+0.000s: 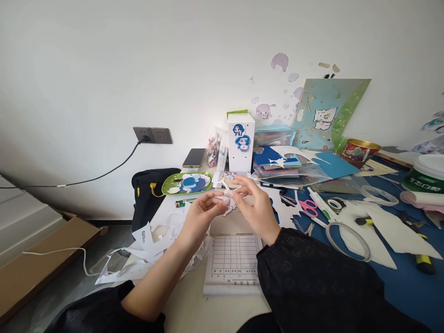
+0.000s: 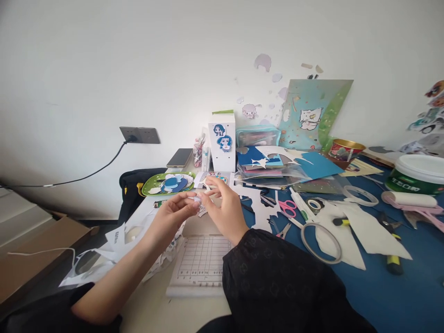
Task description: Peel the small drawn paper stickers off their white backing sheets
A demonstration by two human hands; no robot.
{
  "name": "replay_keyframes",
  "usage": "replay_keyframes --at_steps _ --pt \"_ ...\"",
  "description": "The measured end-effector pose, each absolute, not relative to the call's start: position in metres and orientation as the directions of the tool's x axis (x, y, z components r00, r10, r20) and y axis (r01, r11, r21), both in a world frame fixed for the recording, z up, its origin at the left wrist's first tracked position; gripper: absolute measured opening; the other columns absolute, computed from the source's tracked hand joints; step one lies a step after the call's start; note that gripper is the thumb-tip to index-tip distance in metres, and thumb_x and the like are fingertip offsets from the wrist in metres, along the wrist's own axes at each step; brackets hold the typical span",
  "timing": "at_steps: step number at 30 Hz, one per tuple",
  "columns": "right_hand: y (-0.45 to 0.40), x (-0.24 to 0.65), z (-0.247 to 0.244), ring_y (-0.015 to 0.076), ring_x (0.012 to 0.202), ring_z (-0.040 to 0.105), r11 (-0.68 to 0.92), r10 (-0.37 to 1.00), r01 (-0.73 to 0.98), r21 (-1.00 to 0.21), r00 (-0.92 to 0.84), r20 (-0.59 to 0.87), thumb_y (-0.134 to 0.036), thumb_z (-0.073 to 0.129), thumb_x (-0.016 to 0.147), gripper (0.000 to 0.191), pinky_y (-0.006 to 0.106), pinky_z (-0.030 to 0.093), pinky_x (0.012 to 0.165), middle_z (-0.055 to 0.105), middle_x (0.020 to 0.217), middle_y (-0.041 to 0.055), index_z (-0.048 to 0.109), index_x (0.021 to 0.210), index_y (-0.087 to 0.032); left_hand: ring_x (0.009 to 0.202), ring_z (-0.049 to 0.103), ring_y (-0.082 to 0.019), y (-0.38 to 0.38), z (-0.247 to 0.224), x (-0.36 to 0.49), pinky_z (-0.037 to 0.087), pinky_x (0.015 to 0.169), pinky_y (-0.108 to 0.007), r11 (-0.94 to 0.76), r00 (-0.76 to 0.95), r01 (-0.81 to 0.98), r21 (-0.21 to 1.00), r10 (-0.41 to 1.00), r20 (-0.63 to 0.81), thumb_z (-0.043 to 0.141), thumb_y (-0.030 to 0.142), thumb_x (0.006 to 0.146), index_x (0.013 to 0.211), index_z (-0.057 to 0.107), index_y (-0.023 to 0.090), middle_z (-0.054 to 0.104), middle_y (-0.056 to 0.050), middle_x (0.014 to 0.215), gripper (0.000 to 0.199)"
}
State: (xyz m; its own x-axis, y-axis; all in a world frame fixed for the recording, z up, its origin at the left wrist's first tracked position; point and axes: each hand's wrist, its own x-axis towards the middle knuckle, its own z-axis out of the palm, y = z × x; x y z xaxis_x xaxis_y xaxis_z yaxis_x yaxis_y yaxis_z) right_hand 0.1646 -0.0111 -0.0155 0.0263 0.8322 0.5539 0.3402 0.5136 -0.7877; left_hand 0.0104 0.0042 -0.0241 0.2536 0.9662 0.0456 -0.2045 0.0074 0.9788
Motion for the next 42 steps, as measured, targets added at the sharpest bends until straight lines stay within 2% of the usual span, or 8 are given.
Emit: replay_keyframes --at_steps 4,8,15,17,20,25,32,42 --pt "-0.007 0.160 -0.022 0.0171 0.076 0.064 0.471 0.874 0.266 -0.841 -0.007 0.487 -0.028 0.064 0.077 0.014 0.028 0.052 0.068 0.069 0.087 0.0053 0.068 0.085 -0.017 0.075 0.063 -0.016 0.002 -0.024 0.012 0.047 0.075 -0.028 0.023 0.217 -0.183 0.983 0.976 0.018 0.074 0.034 0.070 0.090 0.060 0.017 0.069 -0.004 0.079 0.030" --pt "0.003 0.164 -0.023 0.0167 0.072 0.064 0.434 0.883 0.223 -0.873 0.085 0.461 -0.031 0.063 0.077 0.017 0.027 0.052 0.065 0.068 0.079 0.0051 0.067 0.073 -0.016 0.084 0.064 -0.018 -0.002 -0.020 0.015 0.047 0.077 -0.028 0.034 0.217 -0.136 0.990 0.976 -0.004 0.076 0.032 0.069 0.091 0.061 0.017 0.071 -0.006 0.087 0.031" --pt "-0.025 0.243 -0.010 0.0205 0.095 0.060 0.350 0.766 0.412 -0.841 0.391 0.511 -0.046 0.045 0.088 0.039 0.036 0.049 0.081 0.063 0.106 0.0096 0.059 0.111 -0.018 0.077 0.062 -0.016 -0.004 -0.012 0.016 0.045 0.069 -0.026 0.021 0.218 -0.069 0.997 0.976 -0.005 0.073 0.034 0.072 0.089 0.061 0.019 0.068 -0.004 0.085 0.026" --pt "-0.049 0.265 -0.019 0.0227 0.092 0.061 0.290 0.788 0.502 -0.815 0.358 0.500 -0.043 0.056 0.081 0.050 0.037 0.050 0.074 0.062 0.111 0.0105 0.050 0.125 -0.021 0.071 0.060 -0.016 -0.005 -0.011 0.016 0.044 0.066 -0.025 0.004 0.231 -0.052 0.999 0.973 0.008 0.072 0.034 0.071 0.087 0.062 0.019 0.066 -0.003 0.079 0.025" --pt "-0.074 0.285 -0.040 0.0281 0.105 0.057 0.205 0.889 0.692 -0.692 0.163 0.427 -0.044 0.066 0.070 0.088 0.042 0.046 0.084 0.059 0.117 0.0125 0.023 0.144 -0.022 0.067 0.058 -0.016 -0.007 -0.011 0.018 0.043 0.063 -0.026 -0.018 0.247 -0.035 0.999 0.969 0.026 0.072 0.035 0.071 0.086 0.063 0.019 0.064 -0.003 0.079 0.024" --pt "-0.068 0.298 -0.058 0.0430 0.128 0.033 0.078 0.980 0.862 -0.500 0.026 0.199 -0.052 0.077 0.047 0.118 0.061 0.021 0.099 0.045 0.137 0.0155 0.019 0.146 -0.024 0.063 0.058 -0.015 -0.009 -0.010 0.019 0.043 0.061 -0.027 -0.041 0.249 -0.027 0.999 0.967 0.046 0.072 0.035 0.070 0.085 0.062 0.020 0.063 -0.002 0.079 0.023" --pt "-0.045 0.292 -0.045 0.0377 0.128 0.035 0.043 0.999 0.940 -0.337 -0.034 0.035 -0.056 0.075 0.050 0.124 0.054 0.019 0.102 0.050 0.132 0.0129 0.006 0.148 -0.025 0.061 0.057 -0.014 -0.008 -0.012 0.018 0.042 0.062 -0.027 -0.058 0.257 -0.016 0.998 0.964 0.060 0.071 0.035 0.070 0.086 0.060 0.019 0.061 -0.001 0.074 0.026" --pt "-0.051 0.289 -0.050 0.0359 0.121 0.042 0.056 0.997 0.946 -0.319 -0.034 0.074 -0.051 0.074 0.052 0.126 0.052 0.023 0.098 0.053 0.123 0.0104 -0.006 0.147 -0.029 0.061 0.056 -0.014 -0.012 -0.012 0.019 0.043 0.063 -0.027 -0.087 0.266 -0.033 0.996 0.959 0.093 0.067 0.033 0.073 0.089 0.059 0.019 0.060 0.000 0.075 0.023"
